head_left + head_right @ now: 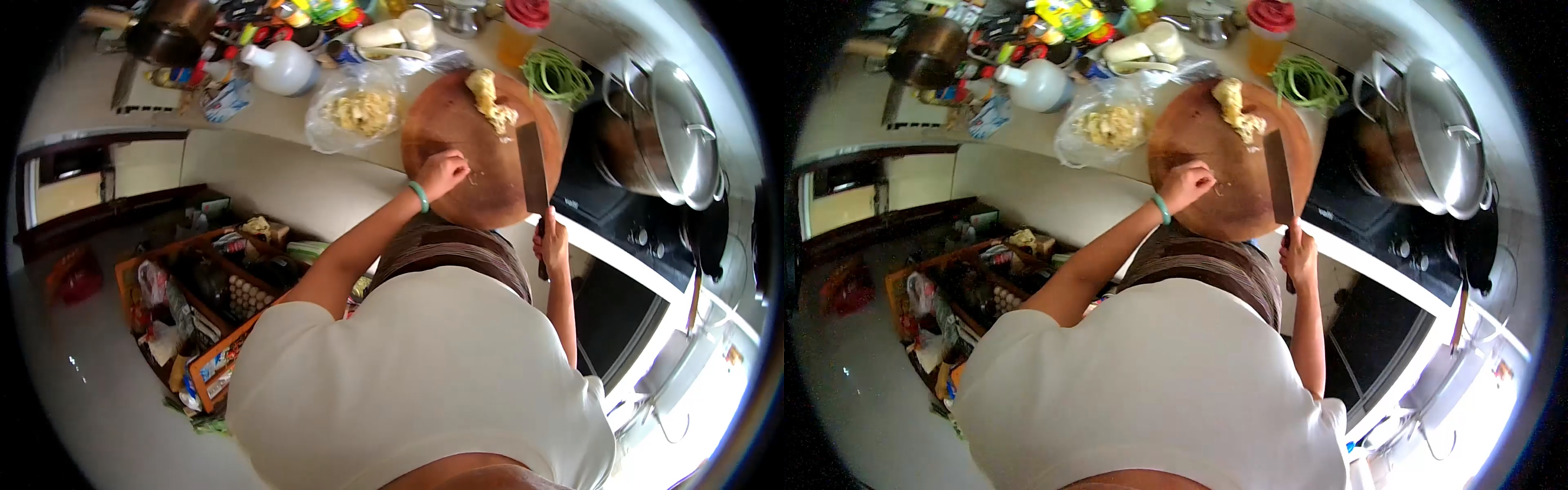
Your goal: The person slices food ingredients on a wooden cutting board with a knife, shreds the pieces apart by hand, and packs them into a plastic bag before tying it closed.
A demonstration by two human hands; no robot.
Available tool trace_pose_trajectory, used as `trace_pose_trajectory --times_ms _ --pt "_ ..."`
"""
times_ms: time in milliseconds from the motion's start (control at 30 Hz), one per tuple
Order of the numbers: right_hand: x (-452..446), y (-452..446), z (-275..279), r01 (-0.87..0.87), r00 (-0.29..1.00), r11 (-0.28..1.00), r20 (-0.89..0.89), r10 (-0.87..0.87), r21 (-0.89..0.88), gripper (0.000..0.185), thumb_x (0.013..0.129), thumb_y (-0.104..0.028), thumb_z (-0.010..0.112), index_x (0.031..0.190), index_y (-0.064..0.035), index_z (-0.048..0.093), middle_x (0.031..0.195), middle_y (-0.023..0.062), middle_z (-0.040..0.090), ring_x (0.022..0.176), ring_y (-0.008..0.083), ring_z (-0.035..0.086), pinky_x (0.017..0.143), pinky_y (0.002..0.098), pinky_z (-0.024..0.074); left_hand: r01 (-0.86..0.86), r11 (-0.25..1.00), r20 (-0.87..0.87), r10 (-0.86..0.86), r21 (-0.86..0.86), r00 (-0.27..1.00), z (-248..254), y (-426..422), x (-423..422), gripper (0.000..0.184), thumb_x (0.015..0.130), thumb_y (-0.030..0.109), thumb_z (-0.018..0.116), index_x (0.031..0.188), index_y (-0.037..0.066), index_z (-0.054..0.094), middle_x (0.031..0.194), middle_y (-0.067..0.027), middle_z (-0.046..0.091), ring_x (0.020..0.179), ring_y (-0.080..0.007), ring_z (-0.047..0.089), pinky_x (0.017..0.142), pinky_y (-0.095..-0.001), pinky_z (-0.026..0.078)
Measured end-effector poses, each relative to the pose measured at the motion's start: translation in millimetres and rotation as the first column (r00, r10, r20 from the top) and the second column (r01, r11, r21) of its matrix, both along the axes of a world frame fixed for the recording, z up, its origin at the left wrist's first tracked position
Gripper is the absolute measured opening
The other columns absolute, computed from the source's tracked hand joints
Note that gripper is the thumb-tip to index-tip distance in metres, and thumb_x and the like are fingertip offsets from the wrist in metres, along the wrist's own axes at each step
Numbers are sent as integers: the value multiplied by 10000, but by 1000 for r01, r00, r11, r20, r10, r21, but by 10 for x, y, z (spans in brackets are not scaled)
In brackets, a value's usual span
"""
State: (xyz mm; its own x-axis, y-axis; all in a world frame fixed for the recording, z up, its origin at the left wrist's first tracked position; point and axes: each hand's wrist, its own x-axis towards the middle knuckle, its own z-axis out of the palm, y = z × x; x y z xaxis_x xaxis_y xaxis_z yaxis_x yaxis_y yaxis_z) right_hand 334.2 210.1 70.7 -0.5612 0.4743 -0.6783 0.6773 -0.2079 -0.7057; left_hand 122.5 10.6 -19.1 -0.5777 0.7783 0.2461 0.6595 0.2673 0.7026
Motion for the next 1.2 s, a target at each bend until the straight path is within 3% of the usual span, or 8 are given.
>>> trace_pose_trajectory --times_ms 267,367,467,533,667,733,1067,1200 --pt "-135 -255 -34 82 997 996 -14 -82 39 618 940 -625 366 647 -84 427 494 -24 358 383 73 325 347 235 246 -474 856 58 473 208 879 684 -690 -759 106 770 -2 701 872 0 672 852 -100 667 718 -169 661 615 -262 533" --pt "-257 -379 26 81 997 995 9 -81 51 622 938 -630 359 644 -86 425 494 -24 364 380 72 333 344 237 257 -499 860 26 499 110 866 625 -1025 -1163 98 797 38 682 894 41 690 883 -117 671 701 -209 665 590 -283 531" --pt "-340 -457 24 53 998 997 42 -56 64 615 954 -609 346 635 -88 420 495 -21 366 384 72 337 349 237 260 -420 800 -18 458 -429 889 417 -1176 -1474 147 795 82 638 927 106 697 922 -100 651 778 -286 626 690 -387 522" --pt "-401 -516 50 30 999 996 42 -34 88 605 967 -586 340 631 -89 416 499 -20 366 390 72 336 354 237 258 -511 847 -417 415 -149 809 384 -1132 -1584 200 797 167 668 989 124 699 1055 -137 639 969 -321 598 822 -415 490" --pt "-525 -604 139 9 995 996 101 -18 88 595 981 -548 348 639 -68 434 512 4 401 417 95 380 382 266 308 -383 806 -203 326 -451 923 191 -1016 -1734 312 735 216 722 1026 111 683 1176 -154 570 1062 -339 548 891 -445 451" --pt "-536 -630 105 6 994 994 110 -18 106 594 982 -545 348 645 -65 439 512 4 398 419 96 376 381 270 303 -396 822 -379 242 -410 893 87 -991 -1866 344 722 238 740 1024 85 681 1116 -172 603 1003 -346 582 850 -440 476" --pt "-592 -690 128 56 994 997 94 -61 50 559 974 -537 391 679 -67 464 533 -6 404 428 88 374 390 260 301 -141 887 91 200 -440 976 585 -979 -2189 364 714 362 756 993 134 705 874 -149 686 809 -333 650 719 -420 512" --pt "-627 -701 169 20 995 995 95 -29 97 563 973 -539 389 689 -59 468 530 -3 407 425 93 378 391 263 306 -417 876 52 441 -243 896 421 -1122 -2065 312 794 297 707 1058 130 696 885 -107 706 766 -280 672 667 -388 515"
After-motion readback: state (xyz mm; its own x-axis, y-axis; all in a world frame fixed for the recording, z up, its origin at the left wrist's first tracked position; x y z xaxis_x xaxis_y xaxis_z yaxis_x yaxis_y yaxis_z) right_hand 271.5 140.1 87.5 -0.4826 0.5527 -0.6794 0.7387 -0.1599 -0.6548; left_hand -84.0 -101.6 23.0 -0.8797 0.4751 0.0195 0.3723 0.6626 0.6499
